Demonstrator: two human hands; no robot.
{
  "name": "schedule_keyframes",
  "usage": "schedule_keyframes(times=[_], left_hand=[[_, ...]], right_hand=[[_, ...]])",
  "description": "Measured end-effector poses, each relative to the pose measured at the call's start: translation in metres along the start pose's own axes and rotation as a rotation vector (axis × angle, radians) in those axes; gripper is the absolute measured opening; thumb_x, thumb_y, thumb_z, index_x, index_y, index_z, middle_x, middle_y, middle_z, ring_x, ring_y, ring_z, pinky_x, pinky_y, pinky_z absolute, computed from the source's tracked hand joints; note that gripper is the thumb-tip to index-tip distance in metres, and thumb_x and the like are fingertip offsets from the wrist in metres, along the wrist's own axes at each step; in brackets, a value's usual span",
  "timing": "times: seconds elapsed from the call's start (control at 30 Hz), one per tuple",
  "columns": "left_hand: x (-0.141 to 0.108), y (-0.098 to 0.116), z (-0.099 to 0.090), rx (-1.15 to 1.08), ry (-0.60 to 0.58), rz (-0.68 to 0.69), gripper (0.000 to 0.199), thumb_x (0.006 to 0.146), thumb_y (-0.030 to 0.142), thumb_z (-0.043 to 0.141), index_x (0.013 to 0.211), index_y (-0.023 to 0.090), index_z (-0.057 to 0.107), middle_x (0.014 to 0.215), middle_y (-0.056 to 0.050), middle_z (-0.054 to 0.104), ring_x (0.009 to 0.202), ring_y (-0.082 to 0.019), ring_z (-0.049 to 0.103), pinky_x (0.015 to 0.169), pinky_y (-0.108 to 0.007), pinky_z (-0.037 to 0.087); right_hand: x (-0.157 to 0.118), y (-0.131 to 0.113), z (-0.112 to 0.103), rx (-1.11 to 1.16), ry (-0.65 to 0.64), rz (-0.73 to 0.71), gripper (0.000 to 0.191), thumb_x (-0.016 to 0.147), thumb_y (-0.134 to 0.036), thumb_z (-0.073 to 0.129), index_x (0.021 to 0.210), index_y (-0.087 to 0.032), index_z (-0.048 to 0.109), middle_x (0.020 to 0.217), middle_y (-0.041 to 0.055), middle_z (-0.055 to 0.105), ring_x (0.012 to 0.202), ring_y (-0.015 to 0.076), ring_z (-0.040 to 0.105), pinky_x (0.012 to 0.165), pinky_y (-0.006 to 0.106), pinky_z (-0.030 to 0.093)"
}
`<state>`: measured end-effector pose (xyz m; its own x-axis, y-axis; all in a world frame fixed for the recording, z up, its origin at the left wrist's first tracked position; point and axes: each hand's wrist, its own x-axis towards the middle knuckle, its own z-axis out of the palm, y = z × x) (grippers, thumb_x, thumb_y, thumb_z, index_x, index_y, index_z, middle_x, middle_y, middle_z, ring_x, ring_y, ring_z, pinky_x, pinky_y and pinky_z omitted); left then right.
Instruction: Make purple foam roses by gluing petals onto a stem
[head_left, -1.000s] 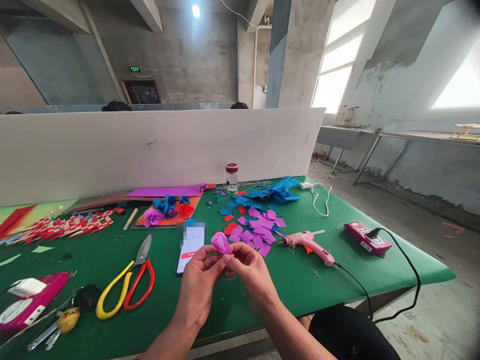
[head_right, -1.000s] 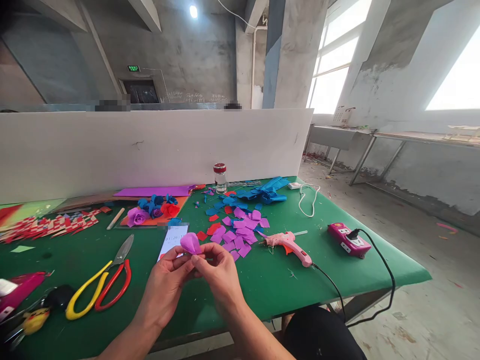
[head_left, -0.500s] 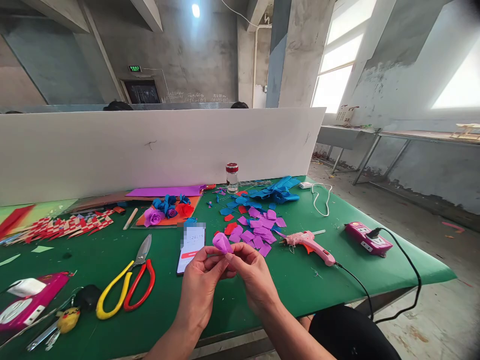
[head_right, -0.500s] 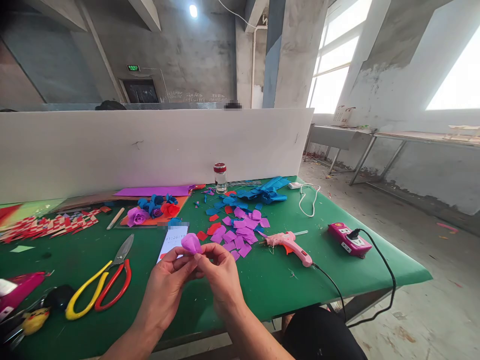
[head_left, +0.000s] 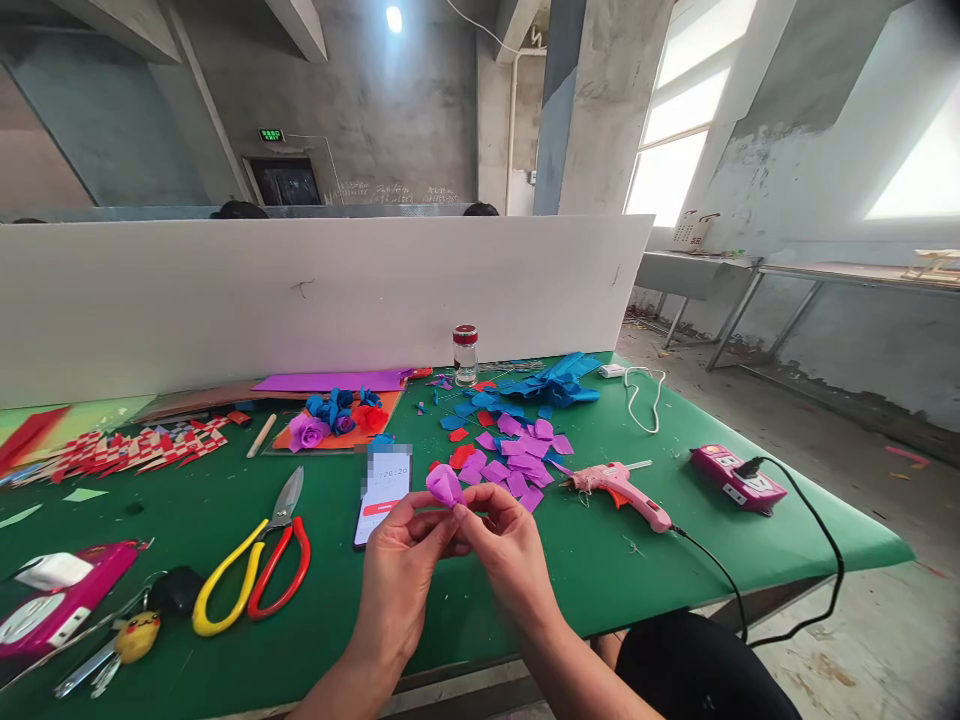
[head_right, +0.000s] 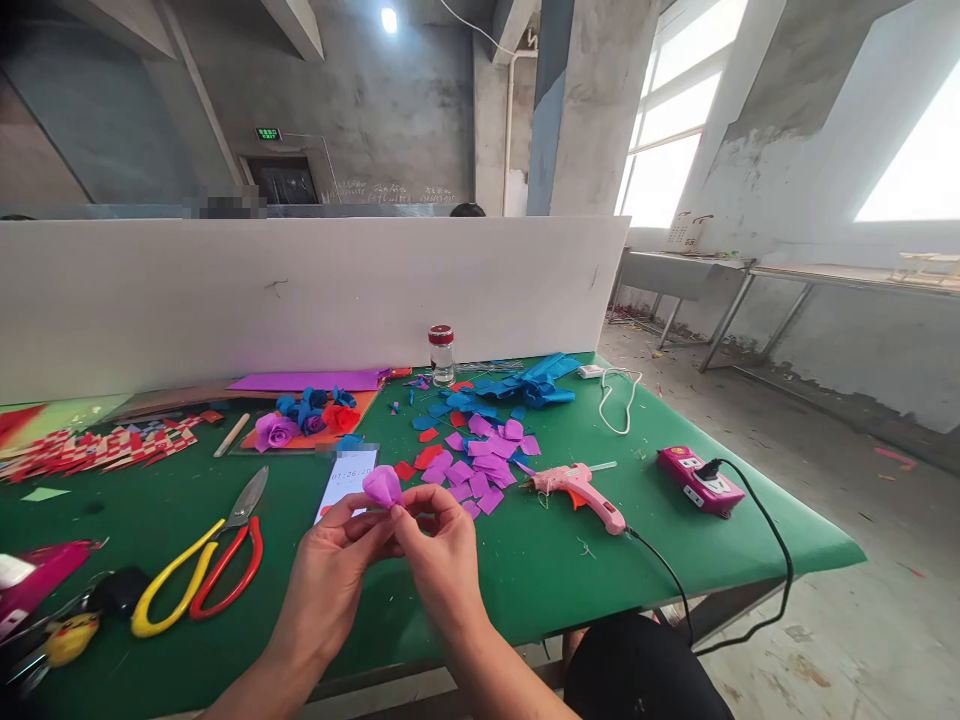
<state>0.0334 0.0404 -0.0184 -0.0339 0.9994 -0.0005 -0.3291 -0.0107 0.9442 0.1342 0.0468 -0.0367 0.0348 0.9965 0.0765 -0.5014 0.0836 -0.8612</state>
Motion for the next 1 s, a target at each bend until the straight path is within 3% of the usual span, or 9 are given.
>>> schedule_keyframes(times=[0.5,0.77,1.0], left_hand=[[0.0,-0.001,0.0,-0.004,0.053,0.007,0.03,0.062,0.022,0.08,0.088,0.018,0.066,0.072,-0.003,0.074,0.078,-0.023,0.071,0.069,-0.03,0.056],[-0.001,0.0,-0.003,0.004,0.091,0.027,0.029,0.062,0.022,0.079,0.087,0.019,0.066,0.073,-0.002,0.074,0.078,-0.023,0.071,0.069,-0.029,0.055],[-0.006,-0.003,-0.002,0.115,0.096,0.081,0.026,0.066,0.025,0.075,0.09,0.019,0.064,0.075,-0.003,0.075,0.078,-0.024,0.072,0.068,-0.03,0.055]], right_hand=[[-0.011,0.006,0.005,-0.392,0.127,-0.298,0.01,0.08,-0.027,0.062,0.085,-0.018,0.064,0.084,0.004,0.066,0.073,0.0169,0.06,0.067,0.03,0.051],[-0.017,0.005,0.008,-0.596,0.123,-0.567,0.012,0.081,-0.016,0.06,0.09,-0.021,0.065,0.088,0.0037,0.066,0.082,0.0179,0.059,0.07,0.029,0.049],[-0.016,0.005,0.007,-0.627,0.159,-0.546,0.011,0.078,-0.017,0.067,0.087,-0.022,0.065,0.084,0.0007,0.068,0.079,0.0169,0.059,0.071,0.028,0.047]])
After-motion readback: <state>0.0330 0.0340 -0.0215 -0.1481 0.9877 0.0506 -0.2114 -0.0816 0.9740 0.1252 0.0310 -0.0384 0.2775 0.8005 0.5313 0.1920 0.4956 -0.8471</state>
